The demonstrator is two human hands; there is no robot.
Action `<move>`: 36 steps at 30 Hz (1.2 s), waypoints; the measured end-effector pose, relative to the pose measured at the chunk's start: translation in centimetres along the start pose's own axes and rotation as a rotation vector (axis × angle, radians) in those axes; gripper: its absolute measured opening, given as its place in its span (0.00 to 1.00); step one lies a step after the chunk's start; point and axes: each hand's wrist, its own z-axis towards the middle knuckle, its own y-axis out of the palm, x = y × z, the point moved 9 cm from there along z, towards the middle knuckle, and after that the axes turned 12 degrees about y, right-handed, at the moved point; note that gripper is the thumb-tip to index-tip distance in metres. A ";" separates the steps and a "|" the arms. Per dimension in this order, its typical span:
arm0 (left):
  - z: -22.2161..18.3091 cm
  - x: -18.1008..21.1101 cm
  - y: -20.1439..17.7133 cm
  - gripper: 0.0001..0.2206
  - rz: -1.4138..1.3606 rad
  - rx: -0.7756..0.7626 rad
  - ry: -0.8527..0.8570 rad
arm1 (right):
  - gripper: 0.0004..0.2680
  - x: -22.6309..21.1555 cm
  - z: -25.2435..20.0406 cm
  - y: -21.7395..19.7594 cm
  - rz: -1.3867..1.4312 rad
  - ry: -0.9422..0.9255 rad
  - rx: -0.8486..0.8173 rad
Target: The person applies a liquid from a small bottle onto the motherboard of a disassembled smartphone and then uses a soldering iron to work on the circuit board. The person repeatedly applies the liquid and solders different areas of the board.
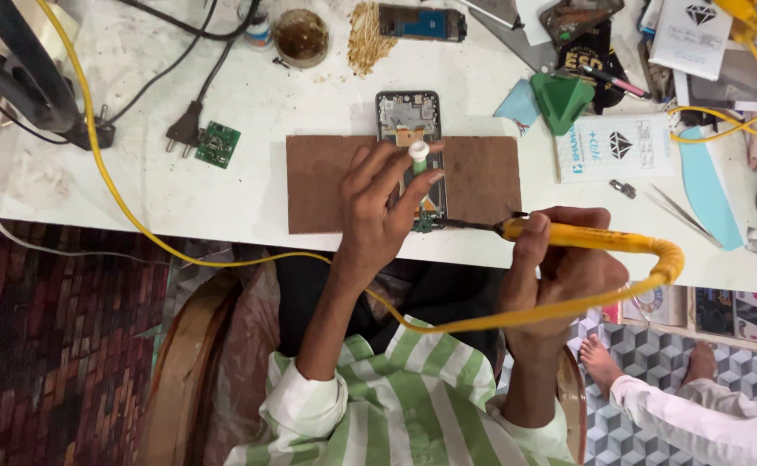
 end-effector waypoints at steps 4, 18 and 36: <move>0.4 0.3 -0.1 0.12 -0.011 0.007 -0.003 | 0.06 -1.4 0.0 -0.1 -0.082 0.000 0.010; 0.6 0.3 -0.3 0.11 0.003 0.006 -0.054 | 0.07 1.0 -0.1 0.4 -0.035 0.133 -0.048; 0.1 -0.3 -0.1 0.10 -0.009 0.017 -0.114 | 0.10 4.1 -1.6 0.4 -0.051 -0.029 -0.042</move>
